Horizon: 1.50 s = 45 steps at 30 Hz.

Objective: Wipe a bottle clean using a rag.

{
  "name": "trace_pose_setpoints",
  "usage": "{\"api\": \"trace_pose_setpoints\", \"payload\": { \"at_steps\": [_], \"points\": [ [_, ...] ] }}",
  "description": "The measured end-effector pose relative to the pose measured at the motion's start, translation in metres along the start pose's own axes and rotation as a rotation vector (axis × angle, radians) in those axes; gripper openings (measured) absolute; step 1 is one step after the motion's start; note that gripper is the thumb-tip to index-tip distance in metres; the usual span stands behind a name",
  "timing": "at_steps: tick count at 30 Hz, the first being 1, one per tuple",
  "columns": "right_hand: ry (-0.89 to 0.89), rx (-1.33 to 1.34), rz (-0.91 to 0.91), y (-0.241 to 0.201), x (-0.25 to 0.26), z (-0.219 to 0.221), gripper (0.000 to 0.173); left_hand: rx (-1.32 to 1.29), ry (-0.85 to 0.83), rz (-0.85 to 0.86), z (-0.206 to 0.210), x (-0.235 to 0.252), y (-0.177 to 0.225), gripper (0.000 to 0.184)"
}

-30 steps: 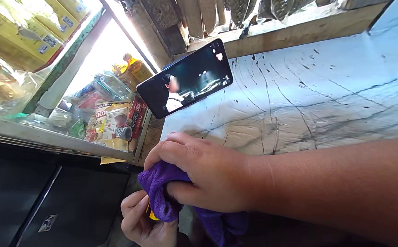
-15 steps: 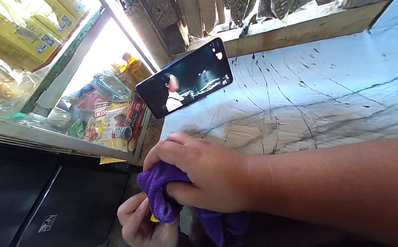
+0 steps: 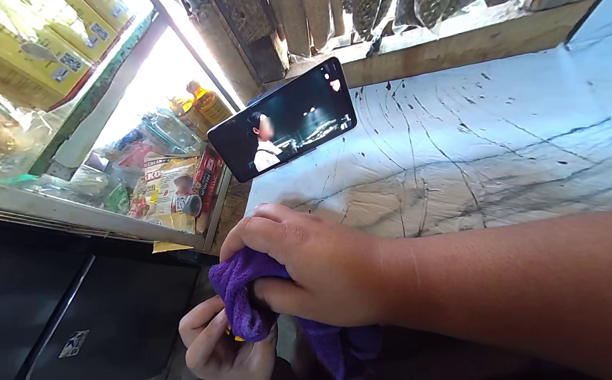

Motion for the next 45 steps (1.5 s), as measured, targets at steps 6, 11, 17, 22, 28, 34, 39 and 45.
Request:
{"api": "trace_pose_setpoints", "payload": {
  "at_steps": [6,11,17,22,28,34,39,45],
  "points": [
    [-0.016,-0.006,-0.002,0.0,0.0,0.0,0.027,-0.054,-0.023,-0.055,0.006,-0.003,-0.004,0.046],
    [-0.005,-0.028,-0.051,-0.002,-0.001,0.002,0.028,-0.313,-0.046,-0.226,0.015,-0.007,0.005,0.04],
    [-0.022,-0.07,-0.065,-0.006,-0.003,0.004,0.035,-0.884,-0.038,-0.566,0.021,-0.014,0.011,0.031],
    [0.048,-0.116,-0.113,-0.006,-0.007,0.014,0.055,-1.318,-0.04,-0.832,0.027,-0.012,0.022,0.04],
    [0.016,-0.194,-0.141,-0.007,-0.01,0.023,0.072,-1.403,0.085,-0.844,0.029,-0.016,0.025,0.041],
    [-0.013,-0.145,-0.134,-0.008,-0.01,0.019,0.072,-1.32,-0.059,-0.659,0.017,-0.038,0.012,0.042],
    [-0.054,-0.123,-0.094,-0.011,-0.007,0.01,0.064,-1.25,-0.05,-0.712,0.013,-0.053,0.0,0.038],
    [-0.027,-0.088,-0.085,-0.011,-0.007,0.007,0.047,-1.296,-0.187,-0.646,0.012,-0.047,-0.003,0.037]
  ]
}}
Point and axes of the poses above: each hand's wrist, its own x-axis towards the middle knuckle, its own z-axis out of the palm, y = z × x, the point moved 4 cm from there along x, towards the middle knuckle, and after that the axes turned 4 degrees about -y, right-handed, at the moved point
